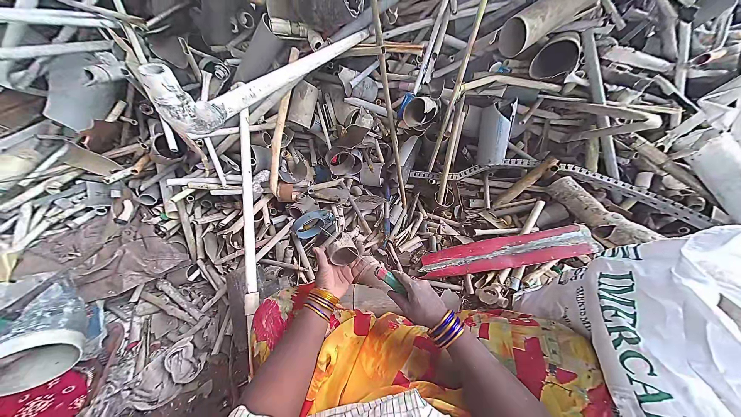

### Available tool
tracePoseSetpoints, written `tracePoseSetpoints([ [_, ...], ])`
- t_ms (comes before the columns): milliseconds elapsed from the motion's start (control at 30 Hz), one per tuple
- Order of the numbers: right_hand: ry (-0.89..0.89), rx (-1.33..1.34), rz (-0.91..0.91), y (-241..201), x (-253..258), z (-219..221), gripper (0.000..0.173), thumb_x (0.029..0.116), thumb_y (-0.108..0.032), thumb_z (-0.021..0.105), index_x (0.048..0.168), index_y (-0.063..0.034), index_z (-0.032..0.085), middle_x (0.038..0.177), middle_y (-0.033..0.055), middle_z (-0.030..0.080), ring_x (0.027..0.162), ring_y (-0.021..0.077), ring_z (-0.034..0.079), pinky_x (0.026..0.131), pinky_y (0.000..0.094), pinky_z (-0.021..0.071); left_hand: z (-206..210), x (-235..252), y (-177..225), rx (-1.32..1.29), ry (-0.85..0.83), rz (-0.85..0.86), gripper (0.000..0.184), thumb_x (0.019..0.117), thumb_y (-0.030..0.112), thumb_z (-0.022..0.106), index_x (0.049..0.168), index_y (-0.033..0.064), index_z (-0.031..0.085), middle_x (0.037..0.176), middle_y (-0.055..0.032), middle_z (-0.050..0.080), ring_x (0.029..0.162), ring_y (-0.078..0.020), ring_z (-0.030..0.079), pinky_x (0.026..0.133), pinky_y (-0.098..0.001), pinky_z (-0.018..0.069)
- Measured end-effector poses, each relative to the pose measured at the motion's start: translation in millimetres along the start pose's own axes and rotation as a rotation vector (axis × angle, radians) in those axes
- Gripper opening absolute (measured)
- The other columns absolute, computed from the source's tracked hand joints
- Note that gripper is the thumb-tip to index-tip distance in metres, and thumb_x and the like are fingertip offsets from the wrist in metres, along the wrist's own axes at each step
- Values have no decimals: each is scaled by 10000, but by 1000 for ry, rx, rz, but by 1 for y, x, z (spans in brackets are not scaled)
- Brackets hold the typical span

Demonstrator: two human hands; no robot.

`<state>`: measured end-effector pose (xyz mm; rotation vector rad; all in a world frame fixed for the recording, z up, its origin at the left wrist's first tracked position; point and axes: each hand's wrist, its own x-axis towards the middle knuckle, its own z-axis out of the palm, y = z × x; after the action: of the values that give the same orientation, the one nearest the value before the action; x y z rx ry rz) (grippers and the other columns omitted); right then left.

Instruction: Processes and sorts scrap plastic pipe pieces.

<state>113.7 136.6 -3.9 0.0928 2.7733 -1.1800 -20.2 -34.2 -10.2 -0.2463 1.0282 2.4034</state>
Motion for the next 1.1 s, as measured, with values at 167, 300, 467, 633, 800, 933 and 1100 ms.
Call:
tracePoseSetpoints([
  [167,-38,25,60,6,2,-2,525,1046,-244,549,1499,8,462,1238,271,660,1148,406,652,1024,549,476,7,7,-12,-31,81,62,521,1109,481,201,1352,76,419,1122,-124,625,965,-211,675,837,-349,585],
  [300,-99,9,91,5,0,-8,632,943,-72,539,1556,-27,395,1293,279,627,1169,417,631,1013,554,475,5,26,-8,15,229,90,584,1091,531,256,1469,102,371,1310,-130,556,1135,-220,608,940,-371,539],
  [467,-121,-20,137,7,4,1,516,1054,-211,507,1557,-111,450,1276,241,664,1198,396,635,1036,545,474,-8,54,5,27,400,142,606,1080,524,365,1538,131,316,1475,-137,461,1279,-250,534,1021,-407,496],
  [633,-93,62,134,18,11,-7,479,1047,-243,540,1512,-128,524,1242,207,697,1125,361,679,1004,547,493,-16,69,11,117,461,83,609,1060,504,464,1519,117,360,1491,-168,439,1278,-305,531,978,-459,521],
  [800,-84,138,133,17,13,-14,461,1039,-205,568,1480,-71,546,1284,214,676,1156,327,660,1041,483,469,-18,80,14,134,456,36,669,1043,558,461,1546,136,335,1540,-173,417,1338,-319,509,1023,-467,505],
  [933,-28,70,151,20,13,-17,465,1031,-227,559,1478,-99,562,1228,199,709,1106,347,688,997,531,492,-22,84,15,153,438,49,689,1039,577,450,1559,143,320,1551,-172,408,1360,-327,494,1046,-475,496],
  [1100,-21,40,157,18,12,-16,477,1033,-235,543,1493,-111,548,1215,210,710,1110,369,684,991,558,494,-24,84,15,164,424,44,691,1036,595,439,1555,150,335,1557,-166,409,1373,-335,489,1050,-499,496],
])
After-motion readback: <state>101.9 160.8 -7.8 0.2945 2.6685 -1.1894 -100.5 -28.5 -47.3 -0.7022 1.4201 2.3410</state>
